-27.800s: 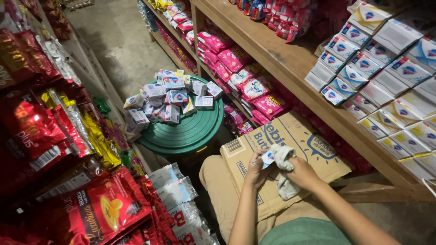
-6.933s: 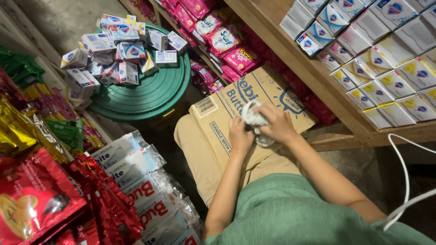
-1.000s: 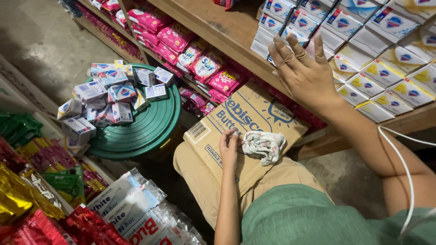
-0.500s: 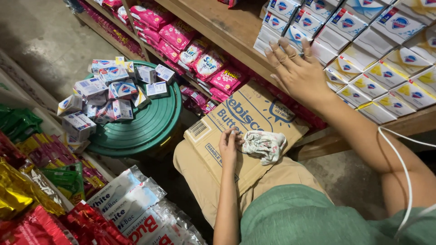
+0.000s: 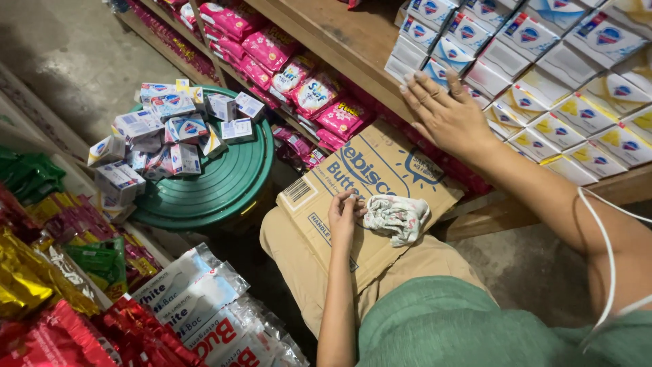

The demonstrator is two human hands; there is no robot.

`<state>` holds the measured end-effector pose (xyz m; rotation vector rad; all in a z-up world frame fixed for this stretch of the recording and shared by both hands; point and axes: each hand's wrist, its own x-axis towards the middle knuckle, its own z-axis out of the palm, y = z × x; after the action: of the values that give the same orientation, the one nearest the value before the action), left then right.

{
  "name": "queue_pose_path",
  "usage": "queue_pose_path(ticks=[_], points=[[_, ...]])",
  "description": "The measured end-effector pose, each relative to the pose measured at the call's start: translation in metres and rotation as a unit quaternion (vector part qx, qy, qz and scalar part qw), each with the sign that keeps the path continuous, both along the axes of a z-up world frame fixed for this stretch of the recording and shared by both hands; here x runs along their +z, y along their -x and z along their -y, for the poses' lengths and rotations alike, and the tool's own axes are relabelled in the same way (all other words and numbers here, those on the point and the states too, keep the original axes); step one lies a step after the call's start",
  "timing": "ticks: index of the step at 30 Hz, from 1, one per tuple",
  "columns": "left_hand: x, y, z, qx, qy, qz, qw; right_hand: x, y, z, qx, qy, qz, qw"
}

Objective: The person cleans individual boxes of soap and packs of detergent by picking them up from a shelf, wiping them with a cloth, and then returning them to the shelf. The person holds each item with one hand while wiping it with the other.

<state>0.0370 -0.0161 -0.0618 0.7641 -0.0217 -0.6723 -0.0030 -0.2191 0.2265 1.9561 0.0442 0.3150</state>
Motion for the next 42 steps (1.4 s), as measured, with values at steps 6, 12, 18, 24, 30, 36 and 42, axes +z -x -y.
queue_pose_path(ticks=[6, 12, 18, 24, 30, 36, 42], points=[[0.026, -0.004, 0.003, 0.067, 0.033, -0.06, 0.995, -0.011, 0.0, 0.008, 0.036, -0.052, -0.004, 0.998], [0.008, -0.044, 0.007, 0.247, -0.008, -0.066, 0.967, -0.01, -0.002, 0.004, 0.095, -0.116, -0.03, 0.988], [0.003, -0.109, 0.018, 0.293, -0.035, -0.027, 0.955, -0.017, -0.001, 0.003, 0.104, -0.169, -0.056, 0.979], [-0.082, -0.239, 0.02, 0.448, -0.257, 0.084, 0.852, -0.017, 0.0, 0.004, 0.104, -0.248, -0.066, 0.961], [-0.096, -0.348, -0.077, 0.643, -0.416, 0.049, 0.642, -0.016, -0.004, 0.005, 0.107, -0.321, -0.099, 0.936], [-0.106, -0.381, -0.16, 0.579, -0.413, 0.047, 0.702, -0.014, -0.008, 0.005, 0.102, -0.372, -0.119, 0.915], [-0.091, -0.361, -0.18, 0.449, -0.449, 0.122, 0.763, -0.011, -0.006, -0.002, 0.064, -0.359, -0.122, 0.923]])
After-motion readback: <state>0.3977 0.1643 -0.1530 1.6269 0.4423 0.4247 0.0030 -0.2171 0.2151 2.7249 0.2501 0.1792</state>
